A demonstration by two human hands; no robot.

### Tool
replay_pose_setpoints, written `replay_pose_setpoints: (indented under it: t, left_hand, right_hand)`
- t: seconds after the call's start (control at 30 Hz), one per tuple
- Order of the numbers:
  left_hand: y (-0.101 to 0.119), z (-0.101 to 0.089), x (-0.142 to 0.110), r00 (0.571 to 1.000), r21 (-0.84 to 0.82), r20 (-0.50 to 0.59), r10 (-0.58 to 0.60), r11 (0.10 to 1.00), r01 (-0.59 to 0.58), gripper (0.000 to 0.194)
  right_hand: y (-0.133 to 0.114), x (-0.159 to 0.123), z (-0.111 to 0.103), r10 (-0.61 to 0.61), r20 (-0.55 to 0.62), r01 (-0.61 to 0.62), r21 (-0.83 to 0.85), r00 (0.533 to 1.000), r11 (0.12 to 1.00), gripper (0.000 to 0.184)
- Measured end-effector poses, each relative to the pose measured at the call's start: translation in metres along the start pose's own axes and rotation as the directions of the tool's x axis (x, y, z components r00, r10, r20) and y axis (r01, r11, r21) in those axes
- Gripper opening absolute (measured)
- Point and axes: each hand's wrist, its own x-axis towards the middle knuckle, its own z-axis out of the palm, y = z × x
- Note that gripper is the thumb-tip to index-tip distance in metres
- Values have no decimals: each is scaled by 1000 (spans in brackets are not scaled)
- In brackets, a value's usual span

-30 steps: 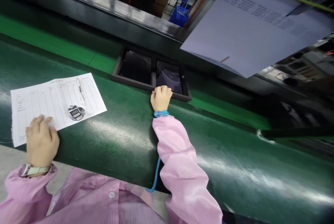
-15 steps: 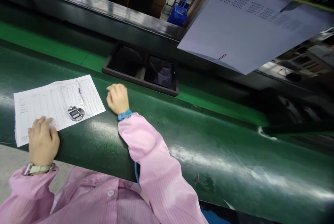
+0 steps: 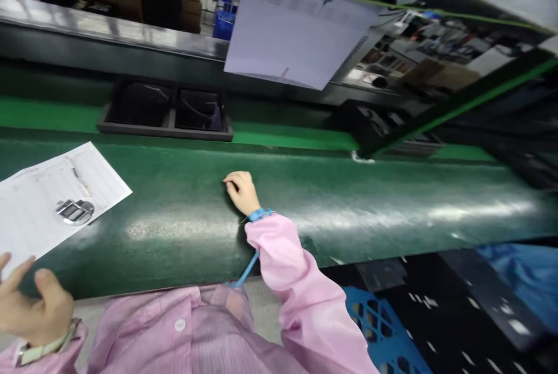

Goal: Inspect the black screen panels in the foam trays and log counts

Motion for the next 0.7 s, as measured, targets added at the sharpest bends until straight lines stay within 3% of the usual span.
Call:
replay_pose_setpoints:
  t: [0.03,0.07,0.13,0.17,0.23,0.3,0.4,0.5,0.7]
  left_hand:
    - [14,5,-2,993,-29,-64,97,995,-99,39]
    - [30,11,-5,985,-72,-44,165,983,-168,30]
    - [63,25,-11,942,-187,197,272,954,-236,24]
    - [78,32,-15,872,-231,374,315,942,-241,27]
    - [101,49,-23,732,-279,568,377,925,-260,34]
    - [113,64,-33,669,-252,632,391,920,-300,38]
    - [115,79,-44,645,-144,653,397,901,-409,39]
    - [114,82,-48,631,-105,639,440,862,-495,41]
    - [113,78,-46,633,-105,616,470,845,-525,55]
  right_hand:
    - [21,-5,-18,95,-76,-95,3,993,995,30]
    - [40,-9,-36,190,-152,-189,18,970,982,33]
    - [75,-17,-68,352,-279,-346,71,894,936,36]
    - [90,-20,-81,413,-326,-404,100,850,910,36]
    - [115,-22,-104,501,-389,-483,150,773,863,36]
    - [133,-21,-121,556,-419,-536,175,718,826,36]
    - [153,-12,-140,605,-433,-607,152,668,780,36]
    - [172,7,-160,627,-441,-680,51,642,731,36]
    - [209,77,-219,576,-503,-754,-289,644,590,42]
